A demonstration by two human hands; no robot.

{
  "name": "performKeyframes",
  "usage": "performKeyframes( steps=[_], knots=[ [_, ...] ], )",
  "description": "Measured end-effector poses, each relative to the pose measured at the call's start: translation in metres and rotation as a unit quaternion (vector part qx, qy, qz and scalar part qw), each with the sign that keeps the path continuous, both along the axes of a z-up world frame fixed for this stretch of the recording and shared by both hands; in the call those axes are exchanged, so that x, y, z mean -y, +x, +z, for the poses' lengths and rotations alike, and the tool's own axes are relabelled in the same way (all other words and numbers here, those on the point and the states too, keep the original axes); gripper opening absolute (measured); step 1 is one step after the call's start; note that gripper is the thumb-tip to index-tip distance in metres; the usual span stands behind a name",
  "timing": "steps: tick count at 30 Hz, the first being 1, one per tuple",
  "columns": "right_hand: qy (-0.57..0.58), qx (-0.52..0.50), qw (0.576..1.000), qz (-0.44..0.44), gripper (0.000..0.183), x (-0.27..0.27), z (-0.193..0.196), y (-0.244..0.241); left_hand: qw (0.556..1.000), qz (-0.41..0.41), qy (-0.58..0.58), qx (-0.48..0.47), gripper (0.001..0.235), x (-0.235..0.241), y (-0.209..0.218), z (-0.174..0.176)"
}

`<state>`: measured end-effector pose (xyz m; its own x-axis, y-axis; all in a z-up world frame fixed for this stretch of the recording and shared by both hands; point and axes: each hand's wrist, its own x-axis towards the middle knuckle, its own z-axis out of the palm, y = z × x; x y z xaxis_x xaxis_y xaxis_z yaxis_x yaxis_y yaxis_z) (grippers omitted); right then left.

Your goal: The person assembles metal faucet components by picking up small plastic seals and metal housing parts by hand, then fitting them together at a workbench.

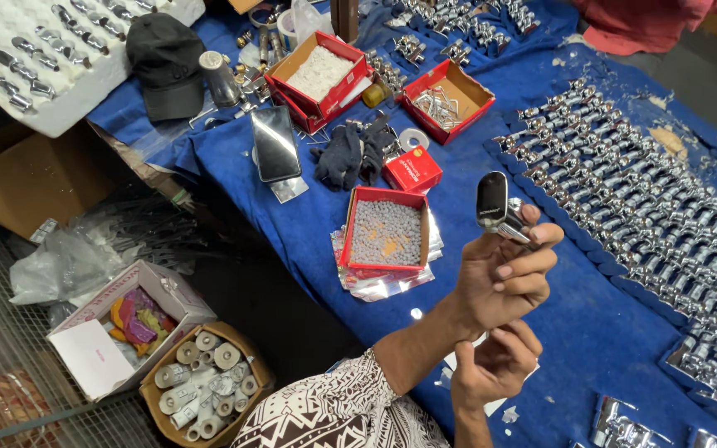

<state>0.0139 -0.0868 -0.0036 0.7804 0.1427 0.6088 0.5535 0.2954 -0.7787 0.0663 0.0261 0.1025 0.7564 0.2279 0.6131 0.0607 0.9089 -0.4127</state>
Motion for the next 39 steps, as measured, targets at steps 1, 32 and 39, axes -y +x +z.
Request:
performKeyframes(
  steps=[1,32,39],
  knots=[
    [0.0,-0.009,1.0,-0.001,0.054,0.0,0.0,-0.002,1.0,-0.004,0.001,-0.001,0.029,0.0,0.0,0.0],
    [-0.005,0.001,0.999,0.043,0.061,0.001,-0.013,-0.006,0.999,0.026,0.023,-0.02,0.031,-0.007,-0.001,-0.01],
    [-0.025,0.007,0.999,0.032,0.06,0.001,-0.012,-0.002,0.999,0.022,0.022,-0.039,0.026,-0.007,0.001,-0.013]
  ],
)
